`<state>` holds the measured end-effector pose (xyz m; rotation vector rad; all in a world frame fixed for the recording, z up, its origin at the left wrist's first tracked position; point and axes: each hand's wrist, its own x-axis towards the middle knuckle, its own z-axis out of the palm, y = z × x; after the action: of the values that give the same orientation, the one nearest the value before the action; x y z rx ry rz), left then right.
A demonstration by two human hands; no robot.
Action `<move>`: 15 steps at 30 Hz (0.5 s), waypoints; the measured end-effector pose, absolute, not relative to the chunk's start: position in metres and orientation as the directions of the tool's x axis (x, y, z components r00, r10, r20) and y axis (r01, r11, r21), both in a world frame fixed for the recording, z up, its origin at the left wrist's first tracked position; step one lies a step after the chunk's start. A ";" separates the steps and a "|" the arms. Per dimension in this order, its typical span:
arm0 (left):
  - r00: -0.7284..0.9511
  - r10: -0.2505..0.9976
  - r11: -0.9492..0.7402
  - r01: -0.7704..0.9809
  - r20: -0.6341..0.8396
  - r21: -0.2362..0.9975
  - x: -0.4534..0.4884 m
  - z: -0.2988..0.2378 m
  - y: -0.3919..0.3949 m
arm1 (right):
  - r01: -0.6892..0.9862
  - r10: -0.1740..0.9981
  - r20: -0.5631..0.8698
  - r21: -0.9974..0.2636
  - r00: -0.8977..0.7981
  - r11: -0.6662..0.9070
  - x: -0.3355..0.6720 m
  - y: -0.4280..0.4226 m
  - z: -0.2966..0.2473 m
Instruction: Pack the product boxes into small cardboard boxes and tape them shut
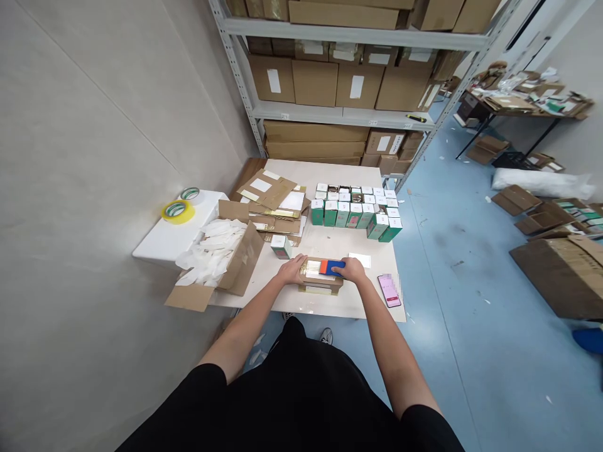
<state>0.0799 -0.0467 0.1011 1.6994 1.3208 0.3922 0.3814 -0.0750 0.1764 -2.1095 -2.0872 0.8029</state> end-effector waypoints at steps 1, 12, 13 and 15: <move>0.384 0.883 -0.029 0.621 -0.271 0.784 0.077 0.101 -0.047 | 0.913 0.947 -0.314 -0.401 -0.067 -0.069 0.380 -0.074 0.177; 0.459 0.822 -0.271 0.836 -0.338 0.478 0.064 0.112 -0.030 | 0.934 0.946 -0.317 -0.353 -0.068 -0.051 0.350 -0.069 0.181; 0.457 0.816 -0.289 0.853 -0.355 0.435 0.063 0.113 -0.029 | 0.935 0.947 -0.315 -0.351 -0.065 -0.053 0.348 -0.069 0.181; 0.446 0.809 -0.311 0.878 -0.382 0.365 0.065 0.115 -0.027 | 0.936 0.951 -0.304 -0.349 -0.059 -0.053 0.347 -0.068 0.181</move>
<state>0.0652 -0.0269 0.1152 2.1780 1.4104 -0.1722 0.3471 -0.0680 0.1812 -2.1324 -2.1396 0.7390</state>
